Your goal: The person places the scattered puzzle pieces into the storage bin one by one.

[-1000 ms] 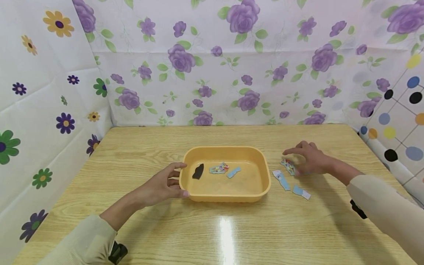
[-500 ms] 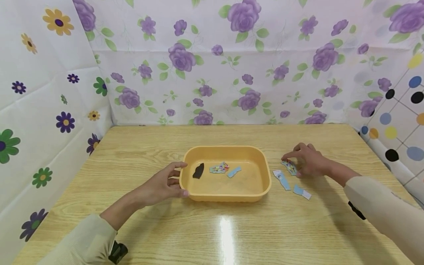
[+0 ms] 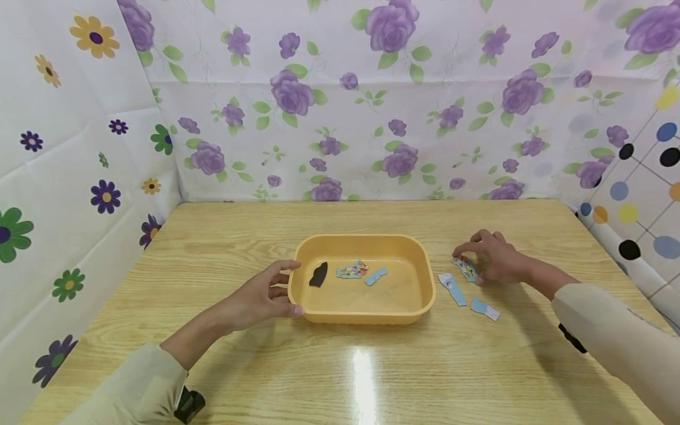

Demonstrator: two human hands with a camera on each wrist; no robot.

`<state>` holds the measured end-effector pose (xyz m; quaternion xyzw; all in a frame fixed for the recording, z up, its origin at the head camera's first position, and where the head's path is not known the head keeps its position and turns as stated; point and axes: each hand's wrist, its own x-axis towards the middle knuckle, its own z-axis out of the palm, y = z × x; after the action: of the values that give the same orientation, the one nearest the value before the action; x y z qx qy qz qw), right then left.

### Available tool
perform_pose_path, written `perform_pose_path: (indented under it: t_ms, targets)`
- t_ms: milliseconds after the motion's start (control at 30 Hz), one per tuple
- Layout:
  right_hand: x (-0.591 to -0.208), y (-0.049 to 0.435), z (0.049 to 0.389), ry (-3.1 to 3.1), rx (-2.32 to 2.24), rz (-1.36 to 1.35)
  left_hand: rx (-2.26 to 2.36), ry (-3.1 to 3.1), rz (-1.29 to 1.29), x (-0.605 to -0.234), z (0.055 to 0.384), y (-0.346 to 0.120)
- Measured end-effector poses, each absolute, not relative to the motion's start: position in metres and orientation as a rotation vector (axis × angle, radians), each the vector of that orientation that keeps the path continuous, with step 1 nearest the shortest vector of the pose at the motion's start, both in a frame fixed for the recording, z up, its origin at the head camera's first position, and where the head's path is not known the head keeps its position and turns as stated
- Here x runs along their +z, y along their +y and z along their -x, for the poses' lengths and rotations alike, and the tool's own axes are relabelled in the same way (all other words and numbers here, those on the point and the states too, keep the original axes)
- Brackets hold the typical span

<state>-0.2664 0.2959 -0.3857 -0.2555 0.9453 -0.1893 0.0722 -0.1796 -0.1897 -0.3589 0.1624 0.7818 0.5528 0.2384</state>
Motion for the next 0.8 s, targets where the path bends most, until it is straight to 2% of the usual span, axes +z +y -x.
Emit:
perform_pose_path:
  t_ms: [800]
  targets:
    - [-0.398,0.294,0.264,2.929,-0.564,0.823,1.512,2.145,-0.444,-0.359,0.179,-0.189]
